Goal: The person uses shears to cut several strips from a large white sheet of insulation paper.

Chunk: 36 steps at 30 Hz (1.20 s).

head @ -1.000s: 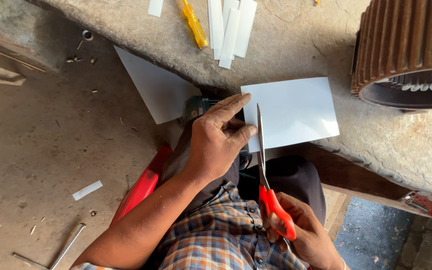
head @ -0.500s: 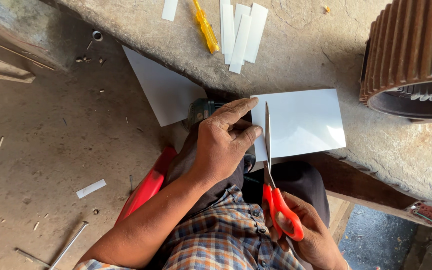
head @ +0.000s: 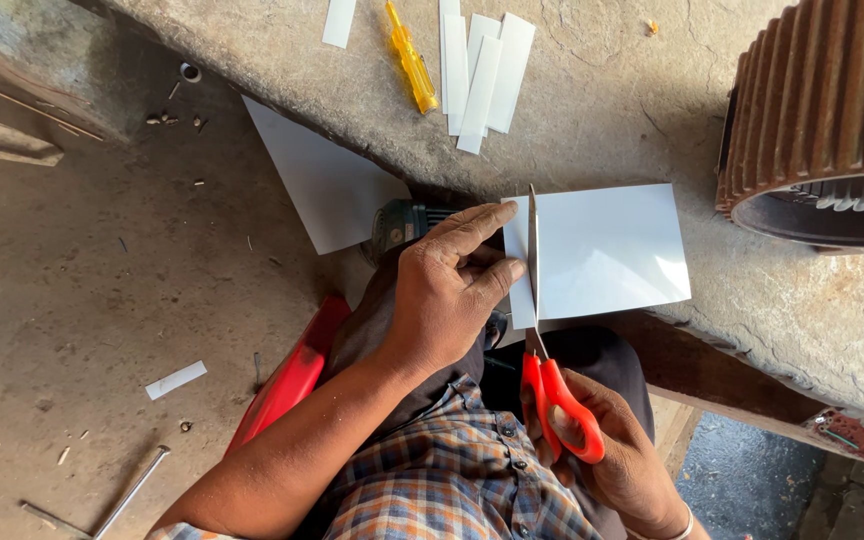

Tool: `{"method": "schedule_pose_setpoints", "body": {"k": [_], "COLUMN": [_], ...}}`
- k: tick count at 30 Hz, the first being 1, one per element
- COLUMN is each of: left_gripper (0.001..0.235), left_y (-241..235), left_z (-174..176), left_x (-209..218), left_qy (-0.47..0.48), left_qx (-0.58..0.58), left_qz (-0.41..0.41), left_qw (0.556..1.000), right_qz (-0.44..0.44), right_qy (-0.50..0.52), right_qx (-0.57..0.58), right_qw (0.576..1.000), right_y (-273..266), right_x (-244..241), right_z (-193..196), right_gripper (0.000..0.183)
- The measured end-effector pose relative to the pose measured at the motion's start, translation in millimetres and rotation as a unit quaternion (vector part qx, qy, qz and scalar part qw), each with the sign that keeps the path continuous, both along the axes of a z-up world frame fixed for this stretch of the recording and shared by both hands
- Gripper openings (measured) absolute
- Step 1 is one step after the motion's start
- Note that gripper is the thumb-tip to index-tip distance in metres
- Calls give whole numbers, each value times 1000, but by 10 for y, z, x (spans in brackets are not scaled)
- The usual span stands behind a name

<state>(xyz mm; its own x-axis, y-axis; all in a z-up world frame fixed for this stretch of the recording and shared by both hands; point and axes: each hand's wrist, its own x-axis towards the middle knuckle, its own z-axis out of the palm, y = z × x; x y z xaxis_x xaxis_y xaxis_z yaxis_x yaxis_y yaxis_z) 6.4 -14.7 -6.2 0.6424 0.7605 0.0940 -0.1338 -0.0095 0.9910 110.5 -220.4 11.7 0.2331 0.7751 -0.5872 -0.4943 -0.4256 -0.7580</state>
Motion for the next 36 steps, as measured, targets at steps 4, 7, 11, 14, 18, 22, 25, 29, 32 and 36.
{"method": "schedule_pose_setpoints", "body": {"k": [4, 7, 11, 14, 18, 22, 25, 29, 32, 36], "left_gripper": [49, 49, 48, 49, 49, 50, 50, 49, 50, 50], "left_y": [36, 63, 86, 60, 89, 110, 103, 77, 129, 169], "left_z": [-15, -15, 1, 21, 40, 25, 21, 35, 35, 9], "left_x": [2, 11, 22, 20, 22, 39, 53, 75, 97, 122], "left_qy": [-5, -2, 0, -8, -3, -7, -4, -5, 24, 16], "left_qx": [2, 2, 15, -19, -4, 6, 3, -4, 16, 27], "left_qz": [4, 8, 18, 2, 5, 4, 5, 4, 13, 25], "left_qw": [1000, 1000, 1000, 1000, 1000, 1000, 1000, 1000, 999, 999], "right_qz": [0, 9, 5, 5, -4, 6, 6, 9, 3, 15], "right_qy": [-22, -34, -11, -12, -22, -47, -24, 1, -12, -49], "right_qx": [-40, -46, -3, 37, 31, -2, 21, 85, 69, 39], "right_qw": [999, 998, 1000, 999, 999, 999, 999, 996, 998, 998], "right_y": [28, 50, 141, 207, 262, 297, 341, 423, 504, 598], "right_x": [-10, -2, 36, 87, 97, 97, 134, 222, 242, 250], "right_z": [19, 15, -20, -21, 15, 22, 14, 15, 44, 76], "right_gripper": [45, 45, 47, 49, 46, 43, 42, 44, 43, 41]}}
